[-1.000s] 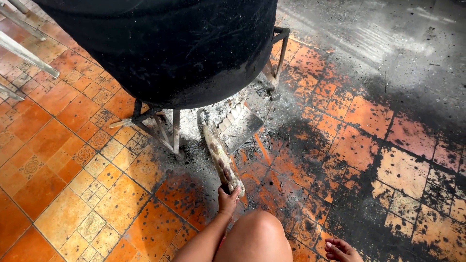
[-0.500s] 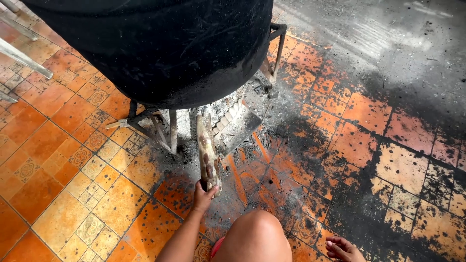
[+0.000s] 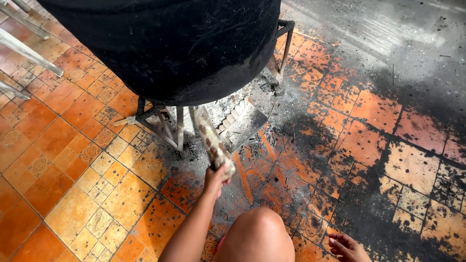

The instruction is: Preparing candle wicks at a table and then tending to a fire under a large wax melting pot by adjusting the wood and scraping the pot's interior.

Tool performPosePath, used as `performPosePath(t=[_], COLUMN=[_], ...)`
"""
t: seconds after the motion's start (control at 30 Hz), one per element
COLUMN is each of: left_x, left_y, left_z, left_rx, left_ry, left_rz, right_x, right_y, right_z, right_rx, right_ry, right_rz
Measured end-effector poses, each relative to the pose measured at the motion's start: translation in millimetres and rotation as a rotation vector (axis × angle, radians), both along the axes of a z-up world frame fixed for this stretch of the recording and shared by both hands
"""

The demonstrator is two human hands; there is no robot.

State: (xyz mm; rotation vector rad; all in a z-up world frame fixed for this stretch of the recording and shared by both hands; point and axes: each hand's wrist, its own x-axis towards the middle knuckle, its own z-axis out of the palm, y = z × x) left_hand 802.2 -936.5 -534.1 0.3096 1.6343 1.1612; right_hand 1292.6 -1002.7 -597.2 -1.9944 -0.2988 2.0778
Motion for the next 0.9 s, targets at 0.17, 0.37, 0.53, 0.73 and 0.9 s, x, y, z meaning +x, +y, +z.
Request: performPosePath(t=[0.17, 0.37, 0.53, 0.73, 0.9], left_x=[-6.5, 3.6, 4.0, -20.8, -29.4], left_y=[71.9, 35.9, -0.5, 47.9, 102.0], left_z=[3.8, 25.7, 24.6, 25.5, 28.4], left_rx=[-0.036, -0.024, 0.005, -0.088, -0.067], left_ry=[-0.056, -0.072, -0.112, -0.14, -0.252], left_rz=[0.059, 0.028, 0.022, 0.098, 0.145], right_x=[0.4, 2.2, -5.3, -14.1, -25.5], right_y=[-1.6, -9.1, -9.7, -11.4, -14.7], right_z=[-2.4, 1.8, 31.9, 51.7, 80.2], right_rx=[0.08, 0.163, 0.154, 0.15, 0.208], right_ry=[-0.057, 0.013, -0.085, -0.118, -0.218], right_rz=[0.127, 0.121, 0.231, 0.296, 0.396])
